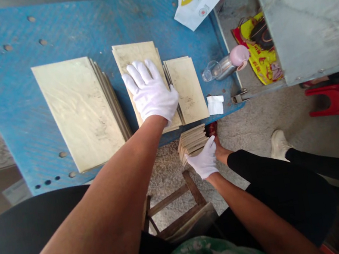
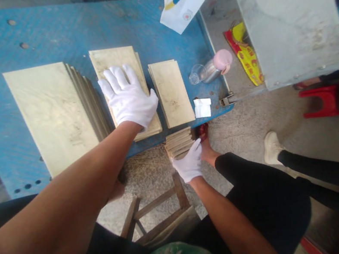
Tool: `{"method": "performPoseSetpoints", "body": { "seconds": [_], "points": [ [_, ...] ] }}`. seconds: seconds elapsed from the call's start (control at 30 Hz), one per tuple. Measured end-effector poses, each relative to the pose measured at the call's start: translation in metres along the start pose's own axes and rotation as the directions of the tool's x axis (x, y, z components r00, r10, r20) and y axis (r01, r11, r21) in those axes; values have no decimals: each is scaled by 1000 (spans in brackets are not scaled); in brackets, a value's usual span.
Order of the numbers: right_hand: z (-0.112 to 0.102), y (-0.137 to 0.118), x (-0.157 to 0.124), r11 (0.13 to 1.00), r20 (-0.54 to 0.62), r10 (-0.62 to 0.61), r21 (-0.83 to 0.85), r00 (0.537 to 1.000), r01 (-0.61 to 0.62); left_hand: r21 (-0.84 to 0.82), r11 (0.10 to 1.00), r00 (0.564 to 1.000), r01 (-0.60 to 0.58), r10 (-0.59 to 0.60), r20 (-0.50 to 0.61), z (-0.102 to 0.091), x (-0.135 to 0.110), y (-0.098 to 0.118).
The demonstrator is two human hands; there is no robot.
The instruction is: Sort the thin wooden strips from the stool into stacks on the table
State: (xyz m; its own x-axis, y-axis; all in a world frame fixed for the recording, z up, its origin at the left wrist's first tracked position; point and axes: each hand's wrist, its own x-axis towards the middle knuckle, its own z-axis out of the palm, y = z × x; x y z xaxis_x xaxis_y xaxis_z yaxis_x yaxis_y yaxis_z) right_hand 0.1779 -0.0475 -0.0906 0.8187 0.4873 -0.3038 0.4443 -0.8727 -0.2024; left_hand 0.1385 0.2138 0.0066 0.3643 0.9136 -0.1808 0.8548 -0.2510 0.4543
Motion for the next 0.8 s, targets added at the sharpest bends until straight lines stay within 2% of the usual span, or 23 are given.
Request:
{"method": "performPoseSetpoints", "body": {
  "seconds": [0.17,0.37,0.5,0.6,0.7,0.8],
  "points": [
    [-34,-1,0,996,-3,-16,-86,1000,16,-3,1000,1000,-11,11,1,0,0,-1],
    [-101,-29,20,986,-45,-5,-166,999,-2,26,999,999,-23,24,-40,3,1,-3],
    [-151,-58,55,975,18,-40,-218,999,43,46,999,999,-21,23,-46,4,2,-3],
    [-180,-81,89,961,115,-109,-242,987,135,40,999,998,-26,28,-57,5,2,-4],
    [-198,-107,122,948,188,-165,-242,968,208,14,1000,997,-26,27,-70,5,2,-4],
    [-201,-134,149,936,261,-179,-251,949,246,-10,1000,998,-26,26,-61,3,1,-4]
  ]
}}
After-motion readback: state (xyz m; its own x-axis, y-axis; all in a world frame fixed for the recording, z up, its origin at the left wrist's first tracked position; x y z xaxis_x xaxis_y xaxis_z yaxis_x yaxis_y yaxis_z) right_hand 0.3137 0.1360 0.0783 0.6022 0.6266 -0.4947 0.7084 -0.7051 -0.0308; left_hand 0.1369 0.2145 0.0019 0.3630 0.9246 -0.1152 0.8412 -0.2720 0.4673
